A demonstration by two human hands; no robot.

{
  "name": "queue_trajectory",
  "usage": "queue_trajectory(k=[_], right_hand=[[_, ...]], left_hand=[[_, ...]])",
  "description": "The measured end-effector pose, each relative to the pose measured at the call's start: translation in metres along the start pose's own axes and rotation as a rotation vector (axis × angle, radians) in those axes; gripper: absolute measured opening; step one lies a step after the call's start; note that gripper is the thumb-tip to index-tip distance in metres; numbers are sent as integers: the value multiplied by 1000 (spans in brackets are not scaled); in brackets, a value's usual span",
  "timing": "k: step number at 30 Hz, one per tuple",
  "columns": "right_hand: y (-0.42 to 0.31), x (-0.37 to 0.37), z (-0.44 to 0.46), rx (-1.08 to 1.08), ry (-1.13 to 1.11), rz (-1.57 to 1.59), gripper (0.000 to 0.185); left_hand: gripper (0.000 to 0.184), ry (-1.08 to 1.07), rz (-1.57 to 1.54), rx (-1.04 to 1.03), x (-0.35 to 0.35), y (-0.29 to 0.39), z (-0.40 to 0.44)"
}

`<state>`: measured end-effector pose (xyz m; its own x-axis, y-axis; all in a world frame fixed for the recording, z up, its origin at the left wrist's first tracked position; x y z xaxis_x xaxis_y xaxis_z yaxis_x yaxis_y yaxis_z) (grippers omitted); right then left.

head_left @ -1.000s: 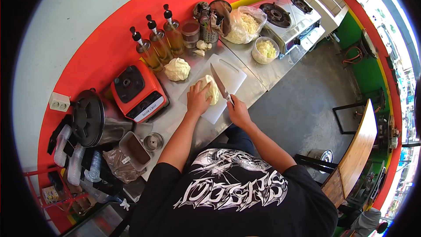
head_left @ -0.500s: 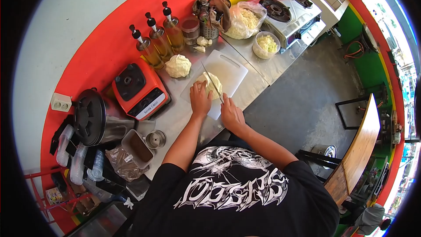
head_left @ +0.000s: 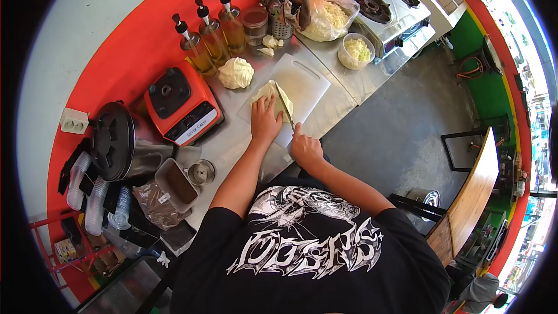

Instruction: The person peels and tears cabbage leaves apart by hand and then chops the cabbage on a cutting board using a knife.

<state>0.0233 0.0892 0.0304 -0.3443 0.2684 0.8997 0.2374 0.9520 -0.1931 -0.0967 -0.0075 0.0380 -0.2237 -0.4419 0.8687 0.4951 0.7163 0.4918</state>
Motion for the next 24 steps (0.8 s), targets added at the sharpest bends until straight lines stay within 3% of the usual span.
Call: queue_trajectory(k=[6, 8, 18, 24], right_hand=[[-3, -4, -3, -41, -81, -113, 50], [-7, -1, 6, 10, 56, -153, 51], [-24, 36, 70, 19, 122, -96, 51], [-6, 23, 28, 44, -22, -46, 53]], left_hand=[[65, 34, 125, 18, -8, -6, -6], [65, -1, 115, 25, -12, -8, -7], [63, -24, 113, -1, -10, -9, -9], [63, -9, 121, 26, -12, -7, -10]])
Point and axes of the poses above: each hand's wrist, its own z-axis towards the middle knuckle, its own x-axis out of the back of the hand, y = z × x, the point moved 6 cm from there along z, towards the middle knuckle, and after that the axes turned 13 degrees about -y, right-handed, at the moved point
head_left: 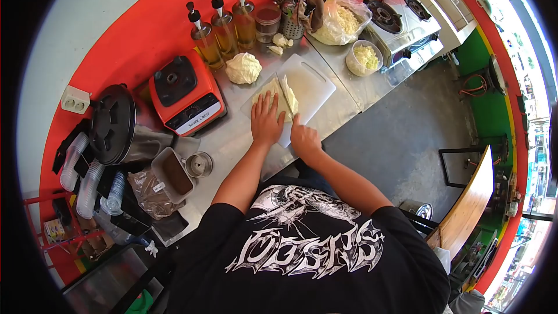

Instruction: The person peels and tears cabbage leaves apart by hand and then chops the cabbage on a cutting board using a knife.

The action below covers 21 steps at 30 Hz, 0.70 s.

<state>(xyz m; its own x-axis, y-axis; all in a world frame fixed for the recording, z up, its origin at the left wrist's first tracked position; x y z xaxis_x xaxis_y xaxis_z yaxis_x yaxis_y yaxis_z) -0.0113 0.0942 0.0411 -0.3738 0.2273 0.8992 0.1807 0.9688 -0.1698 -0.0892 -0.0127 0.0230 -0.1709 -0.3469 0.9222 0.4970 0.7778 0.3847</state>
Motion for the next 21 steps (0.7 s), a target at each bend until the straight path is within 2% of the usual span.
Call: queue_trajectory(k=[5, 8, 12, 21], right_hand=[[15, -28, -41, -31, -92, -12, 53], [25, -42, -44, -24, -59, -53, 58], [22, -33, -39, -32, -80, -5, 57], [25, -9, -8, -99, 36, 91, 51]], left_hand=[[63, -13, 34, 51, -6, 0, 1], [62, 8, 44, 83, -8, 0, 5], [63, -6, 54, 152, -9, 2, 9], [66, -28, 40, 197, -7, -1, 3]])
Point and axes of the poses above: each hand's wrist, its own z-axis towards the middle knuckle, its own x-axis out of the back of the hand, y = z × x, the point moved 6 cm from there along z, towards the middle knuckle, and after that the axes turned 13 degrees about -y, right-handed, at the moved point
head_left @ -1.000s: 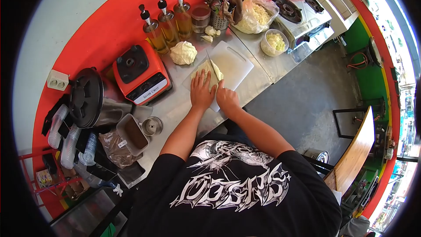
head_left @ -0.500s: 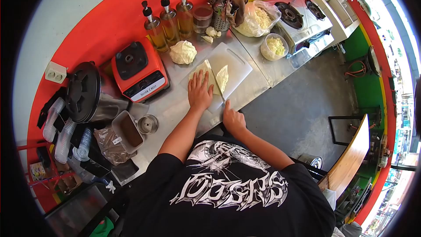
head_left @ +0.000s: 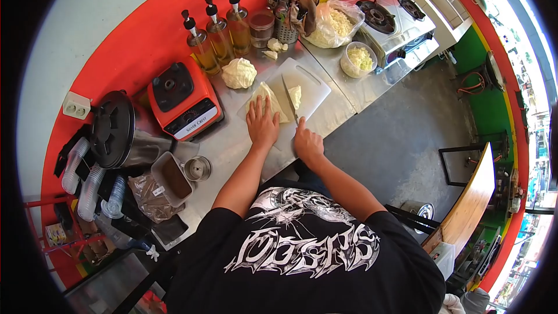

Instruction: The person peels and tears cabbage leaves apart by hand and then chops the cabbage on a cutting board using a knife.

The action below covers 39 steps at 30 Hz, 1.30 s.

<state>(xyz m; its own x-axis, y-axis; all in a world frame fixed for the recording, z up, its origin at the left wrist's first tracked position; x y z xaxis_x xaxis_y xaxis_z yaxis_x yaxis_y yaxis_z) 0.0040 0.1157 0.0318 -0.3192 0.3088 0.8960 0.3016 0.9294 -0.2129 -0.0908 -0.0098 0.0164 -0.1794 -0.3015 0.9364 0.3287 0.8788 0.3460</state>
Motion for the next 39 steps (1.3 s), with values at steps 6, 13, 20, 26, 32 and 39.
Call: queue_trajectory(k=[6, 13, 20, 26, 32, 39], right_hand=[[13, 19, 3, -6, -51, 167, 43], [-30, 6, -16, 206, -1, 92, 50], [-32, -24, -16, 177, -46, 0, 52], [-55, -8, 8, 182, -91, -63, 48], [-79, 24, 30, 209, -34, 20, 38], [-58, 3, 6, 175, -51, -48, 37]], left_hand=[[63, 65, -168, -21, 8, -15, 1], [55, 86, -200, 17, 10, -24, -5], [52, 131, -186, -1, 2, -28, -7], [52, 60, -163, -14, 0, -31, -5], [53, 77, -153, -63, 9, -28, -11], [52, 102, -123, -42, 8, -25, -14]])
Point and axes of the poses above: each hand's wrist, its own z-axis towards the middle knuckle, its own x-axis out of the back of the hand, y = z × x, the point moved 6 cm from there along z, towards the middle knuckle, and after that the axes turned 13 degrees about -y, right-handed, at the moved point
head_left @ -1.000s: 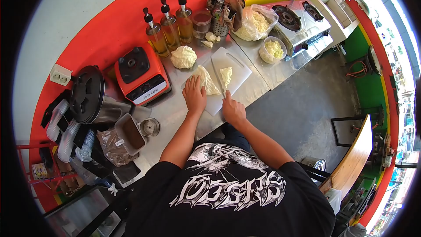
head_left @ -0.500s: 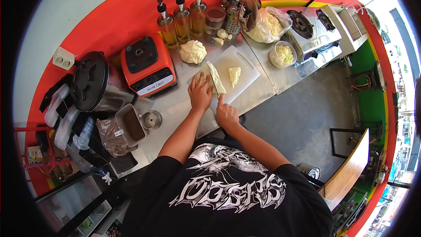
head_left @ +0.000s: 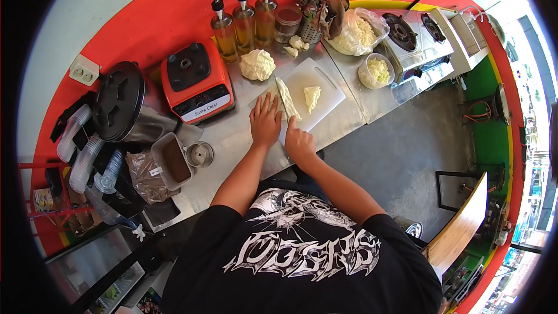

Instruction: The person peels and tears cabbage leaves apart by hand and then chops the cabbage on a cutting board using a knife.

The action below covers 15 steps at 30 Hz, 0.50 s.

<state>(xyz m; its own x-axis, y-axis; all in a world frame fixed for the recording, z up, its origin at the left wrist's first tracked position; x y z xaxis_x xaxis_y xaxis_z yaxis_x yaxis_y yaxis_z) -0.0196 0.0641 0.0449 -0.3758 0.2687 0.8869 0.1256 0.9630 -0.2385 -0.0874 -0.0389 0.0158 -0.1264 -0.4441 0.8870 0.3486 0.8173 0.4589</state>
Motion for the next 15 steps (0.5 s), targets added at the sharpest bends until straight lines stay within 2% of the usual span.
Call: queue_trajectory(k=[2, 4, 10, 15], right_hand=[[8, -17, -15, -14, -48, -19, 41], [15, -28, -28, 0, -14, -71, 57], [19, -26, -43, -51, -97, -62, 58], [5, 1, -13, -15, -55, -56, 55]], left_hand=[[53, -12, -3, 16, -3, -1, -1], [53, -2, 32, 15, -4, -1, 1], [52, 16, 68, 0, -3, 1, 0], [51, -1, 40, -41, 1, 1, -3]])
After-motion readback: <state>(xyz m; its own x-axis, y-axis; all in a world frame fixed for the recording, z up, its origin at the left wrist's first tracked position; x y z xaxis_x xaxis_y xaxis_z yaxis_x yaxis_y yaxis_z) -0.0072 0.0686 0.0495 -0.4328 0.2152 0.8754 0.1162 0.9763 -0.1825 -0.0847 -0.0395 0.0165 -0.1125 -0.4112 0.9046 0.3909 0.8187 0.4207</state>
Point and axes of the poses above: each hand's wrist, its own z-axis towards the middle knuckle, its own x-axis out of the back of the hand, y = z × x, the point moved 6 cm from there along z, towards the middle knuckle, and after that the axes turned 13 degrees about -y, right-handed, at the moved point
